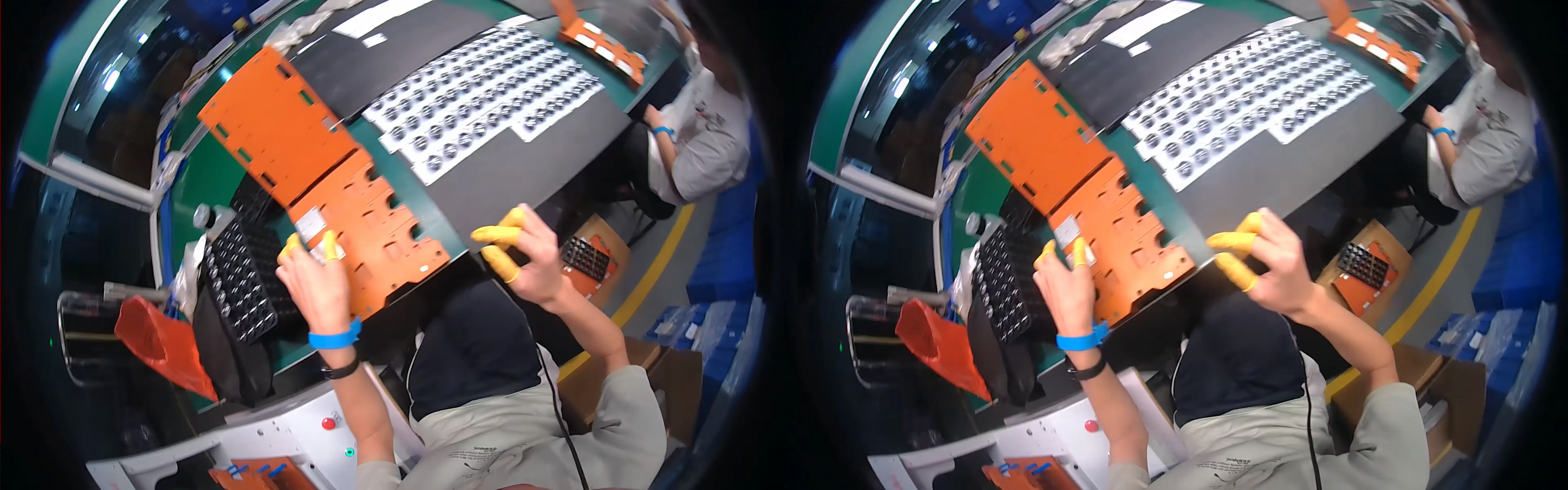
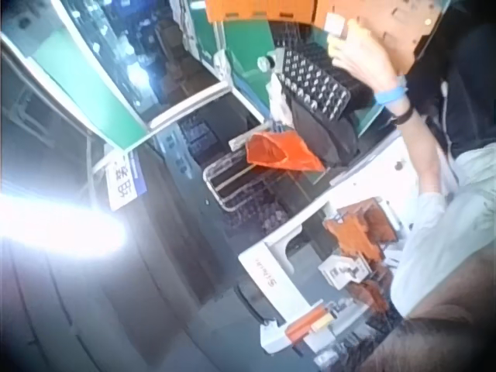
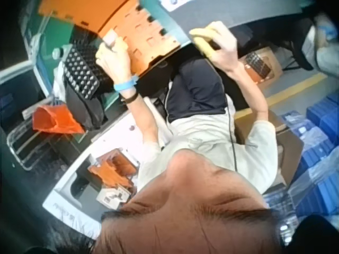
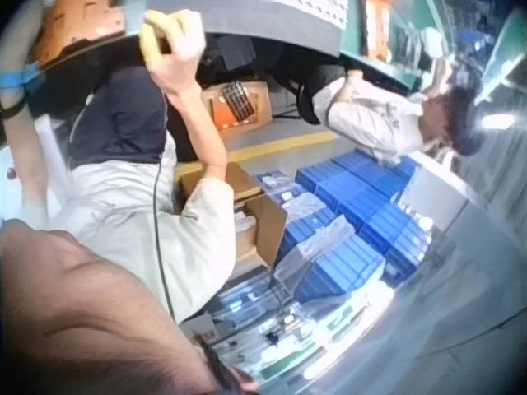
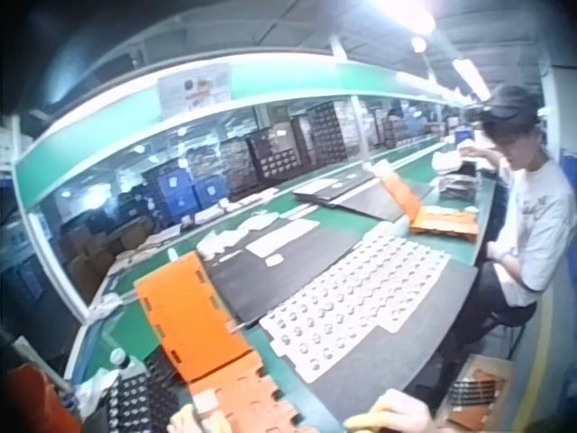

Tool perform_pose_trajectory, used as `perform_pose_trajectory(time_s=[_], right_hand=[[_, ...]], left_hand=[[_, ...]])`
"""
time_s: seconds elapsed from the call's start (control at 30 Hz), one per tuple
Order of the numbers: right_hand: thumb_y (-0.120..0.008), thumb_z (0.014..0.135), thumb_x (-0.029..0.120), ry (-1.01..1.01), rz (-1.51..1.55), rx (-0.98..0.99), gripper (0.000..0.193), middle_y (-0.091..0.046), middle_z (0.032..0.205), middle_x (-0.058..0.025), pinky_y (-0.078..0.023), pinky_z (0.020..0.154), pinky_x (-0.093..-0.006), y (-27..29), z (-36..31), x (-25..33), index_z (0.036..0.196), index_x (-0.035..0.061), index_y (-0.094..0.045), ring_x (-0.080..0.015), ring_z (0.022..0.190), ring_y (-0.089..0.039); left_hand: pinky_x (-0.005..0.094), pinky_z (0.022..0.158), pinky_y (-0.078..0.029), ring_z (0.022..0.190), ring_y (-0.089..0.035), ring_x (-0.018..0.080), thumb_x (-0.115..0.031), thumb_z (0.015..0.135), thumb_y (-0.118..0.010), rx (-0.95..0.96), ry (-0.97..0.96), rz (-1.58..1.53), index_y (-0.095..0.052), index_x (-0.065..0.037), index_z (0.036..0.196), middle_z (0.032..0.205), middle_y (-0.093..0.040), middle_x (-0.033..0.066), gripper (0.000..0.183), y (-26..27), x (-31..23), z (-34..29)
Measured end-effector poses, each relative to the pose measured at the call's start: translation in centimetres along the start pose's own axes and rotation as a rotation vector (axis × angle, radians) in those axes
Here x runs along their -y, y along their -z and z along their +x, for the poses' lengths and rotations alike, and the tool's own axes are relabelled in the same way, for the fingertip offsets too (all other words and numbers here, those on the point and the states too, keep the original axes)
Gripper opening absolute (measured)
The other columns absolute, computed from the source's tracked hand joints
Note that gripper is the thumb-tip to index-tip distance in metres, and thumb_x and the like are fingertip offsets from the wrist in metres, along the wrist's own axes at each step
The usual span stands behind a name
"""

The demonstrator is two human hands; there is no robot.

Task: The person assembles electronic components by placing small silver cylindrical parts into an orange plastic tray. They use a white machine to process the tray and handle small white square components, placing them into the tray. The person works at a green assembly table in a factory setting.

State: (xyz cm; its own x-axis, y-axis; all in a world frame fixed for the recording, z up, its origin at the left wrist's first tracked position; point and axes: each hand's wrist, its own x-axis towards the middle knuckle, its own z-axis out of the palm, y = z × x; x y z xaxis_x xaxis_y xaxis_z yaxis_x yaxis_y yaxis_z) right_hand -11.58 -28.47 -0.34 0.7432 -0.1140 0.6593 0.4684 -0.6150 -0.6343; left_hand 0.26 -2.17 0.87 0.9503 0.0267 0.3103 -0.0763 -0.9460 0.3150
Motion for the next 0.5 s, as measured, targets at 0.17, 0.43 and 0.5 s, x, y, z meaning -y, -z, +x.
perform_pose_trajectory(time_s=[0.17, 0.43, 0.5], right_hand=[[-0.078, 0.074, 0.002, 0.077, 0.096, 0.003, 0.022, -0.055, 0.073, -0.0057, -0.042, 0.059, -0.0336, 0.1, -1.4, 0.7, 0.095, 0.004, -0.072, -0.0217, 0.064, -0.05], [-0.079, 0.075, 0.0, 0.019, 0.131, 0.001, 0.022, -0.057, 0.073, -0.0055, -0.042, 0.059, -0.0322, 0.8, -3.3, 0.6, 0.096, 0.003, -0.073, -0.0208, 0.065, -0.051], [-0.078, 0.076, 0.0, 0.011, 0.126, -0.011, 0.021, -0.058, 0.073, -0.0059, -0.042, 0.059, -0.032, 1.3, -2.9, 0.9, 0.096, 0.0024, -0.073, -0.0203, 0.065, -0.051]], left_hand=[[0.0519, 0.087, -0.045, 0.1, -0.057, 0.0493, -0.026, 0.099, -0.053, 0.038, 0.148, -0.093, -0.056, 0.008, 0.107, 0.108, -0.056, 0.0297, 0.034, -2.4, 1.6, 2.4], [0.0557, 0.079, -0.046, 0.091, -0.062, 0.0501, -0.02, 0.098, -0.052, 0.012, 0.138, -0.11, -0.053, 0.005, 0.101, 0.09, -0.065, 0.0325, 0.026, -4.0, 2.9, 2.9], [0.0559, 0.078, -0.047, 0.09, -0.062, 0.0502, -0.017, 0.097, -0.053, 0.002, 0.115, -0.113, -0.054, 0.005, 0.101, 0.089, -0.066, 0.0321, 0.023, -3.5, 2.5, 2.9]])
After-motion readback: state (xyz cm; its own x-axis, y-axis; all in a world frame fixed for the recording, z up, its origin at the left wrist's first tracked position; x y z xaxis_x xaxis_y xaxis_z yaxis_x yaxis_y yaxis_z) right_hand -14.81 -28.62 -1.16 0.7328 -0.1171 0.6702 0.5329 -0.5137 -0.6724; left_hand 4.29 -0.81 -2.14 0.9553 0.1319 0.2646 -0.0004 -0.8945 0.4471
